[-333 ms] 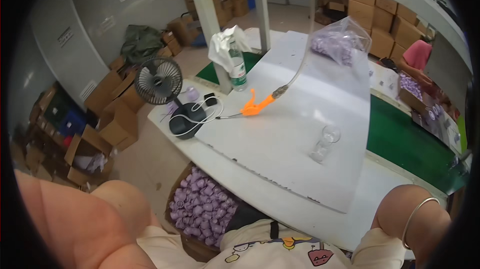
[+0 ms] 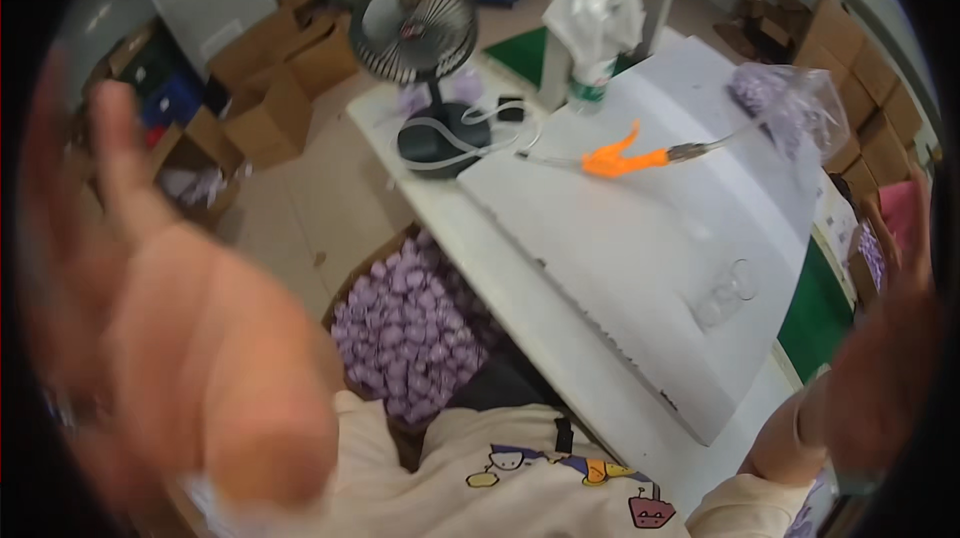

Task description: The person cleans electronic components with an air duster and assembles them into plastic housings at a workstation.

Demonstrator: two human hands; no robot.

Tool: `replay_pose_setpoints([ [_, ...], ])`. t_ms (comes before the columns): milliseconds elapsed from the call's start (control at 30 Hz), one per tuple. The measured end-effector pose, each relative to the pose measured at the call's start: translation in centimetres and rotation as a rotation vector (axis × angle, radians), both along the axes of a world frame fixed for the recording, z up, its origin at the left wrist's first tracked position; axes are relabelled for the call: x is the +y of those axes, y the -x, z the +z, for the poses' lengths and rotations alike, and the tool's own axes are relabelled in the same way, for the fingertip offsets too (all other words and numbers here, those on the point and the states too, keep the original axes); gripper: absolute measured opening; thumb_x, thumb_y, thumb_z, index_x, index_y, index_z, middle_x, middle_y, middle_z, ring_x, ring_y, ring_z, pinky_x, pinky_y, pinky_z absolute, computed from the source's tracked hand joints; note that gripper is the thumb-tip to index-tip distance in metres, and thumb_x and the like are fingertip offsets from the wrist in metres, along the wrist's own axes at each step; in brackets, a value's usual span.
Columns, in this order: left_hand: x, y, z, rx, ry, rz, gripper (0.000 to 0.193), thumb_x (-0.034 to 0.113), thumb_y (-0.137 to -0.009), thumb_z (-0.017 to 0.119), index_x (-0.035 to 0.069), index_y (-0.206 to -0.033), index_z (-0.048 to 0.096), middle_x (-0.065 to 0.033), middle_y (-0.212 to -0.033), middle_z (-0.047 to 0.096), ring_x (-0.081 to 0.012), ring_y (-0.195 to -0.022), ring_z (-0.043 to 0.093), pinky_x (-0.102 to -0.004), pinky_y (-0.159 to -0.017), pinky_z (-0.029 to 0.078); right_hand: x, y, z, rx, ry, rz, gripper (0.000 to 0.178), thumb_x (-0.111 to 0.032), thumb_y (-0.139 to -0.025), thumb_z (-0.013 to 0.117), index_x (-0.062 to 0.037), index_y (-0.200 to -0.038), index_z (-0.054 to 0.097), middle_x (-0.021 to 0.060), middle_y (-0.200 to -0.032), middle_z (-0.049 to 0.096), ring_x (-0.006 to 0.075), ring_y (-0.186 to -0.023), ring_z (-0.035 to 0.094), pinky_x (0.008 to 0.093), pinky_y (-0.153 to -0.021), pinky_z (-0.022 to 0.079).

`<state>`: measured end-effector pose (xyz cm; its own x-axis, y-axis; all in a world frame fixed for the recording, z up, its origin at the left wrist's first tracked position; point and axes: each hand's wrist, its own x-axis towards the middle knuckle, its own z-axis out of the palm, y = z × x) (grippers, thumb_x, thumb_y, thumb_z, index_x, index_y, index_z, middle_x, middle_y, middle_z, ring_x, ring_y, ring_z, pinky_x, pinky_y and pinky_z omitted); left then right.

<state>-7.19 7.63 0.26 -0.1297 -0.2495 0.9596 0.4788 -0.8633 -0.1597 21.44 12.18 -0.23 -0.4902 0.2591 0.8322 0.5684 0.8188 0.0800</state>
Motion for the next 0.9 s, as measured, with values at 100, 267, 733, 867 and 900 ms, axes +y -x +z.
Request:
replay_pose_setpoints([
  [100, 3.9, 7.1, -14.1, -0.041, 0.479, 0.095, 0.058, 0.022, -0.086, 0.061, -0.003, -0.134, 0.039, -0.0233, -0.133, 0.048, -0.0347, -0.121, 0.049, -0.0479, -0.103, 0.039, 4.9, 0.9, -4.5, -0.372, 0.074, -0.304, 0.072, -0.008, -0.072, 0.075, -0.0028, -0.136, 0.044, 0.0188, -0.147, 0.040, 0.0356, -0.140, 0.031, 0.0467, -0.115, 0.017],
  [267, 4.5, 12.4, -47.4, -0.455, 1.609, 0.295, 0.044, 0.006, -0.083, 0.065, -0.001, -0.123, 0.049, -0.0144, -0.110, 0.058, -0.0249, -0.102, 0.058, -0.0346, -0.090, 0.046, 13.1, 3.2, -14.2, -0.871, -0.188, -0.576, 0.064, 0.001, -0.081, 0.051, -0.0217, -0.141, 0.044, 0.0034, -0.150, 0.037, 0.0213, -0.142, 0.031, 0.0630, -0.113, 0.005],
  [733, -1.2, 4.8, -69.7, -0.546, 2.481, 0.875, 0.068, 0.029, -0.066, 0.078, -0.005, -0.116, 0.046, -0.0348, -0.114, 0.044, -0.0476, -0.102, 0.051, -0.0493, -0.089, 0.045, 15.2, 2.1, -15.7, -1.075, 0.169, -0.580, 0.047, 0.007, -0.071, 0.056, 0.0026, -0.117, 0.048, 0.0151, -0.106, 0.051, 0.0331, -0.106, 0.050, 0.0563, -0.110, 0.026],
  [867, -1.5, 4.5, -69.4, -0.533, 2.466, 0.828, 0.057, 0.022, -0.068, 0.075, 0.001, -0.114, 0.050, -0.0311, -0.110, 0.045, -0.0469, -0.097, 0.051, -0.0488, -0.088, 0.045, 12.3, 3.1, -14.7, -1.131, 0.114, -0.615, 0.054, 0.005, -0.069, 0.061, 0.0010, -0.122, 0.047, 0.0159, -0.118, 0.050, 0.0357, -0.120, 0.047, 0.0603, -0.111, 0.024],
  [900, -2.0, 4.9, -69.4, -0.381, 2.333, 0.685, 0.051, 0.019, -0.068, 0.073, 0.003, -0.112, 0.052, -0.0284, -0.105, 0.047, -0.0456, -0.096, 0.051, -0.0477, -0.088, 0.045, 11.8, 3.0, -14.4, -1.125, 0.106, -0.615, 0.054, 0.005, -0.069, 0.061, 0.0010, -0.122, 0.047, 0.0159, -0.118, 0.050, 0.0357, -0.120, 0.047, 0.0603, -0.111, 0.024],
])
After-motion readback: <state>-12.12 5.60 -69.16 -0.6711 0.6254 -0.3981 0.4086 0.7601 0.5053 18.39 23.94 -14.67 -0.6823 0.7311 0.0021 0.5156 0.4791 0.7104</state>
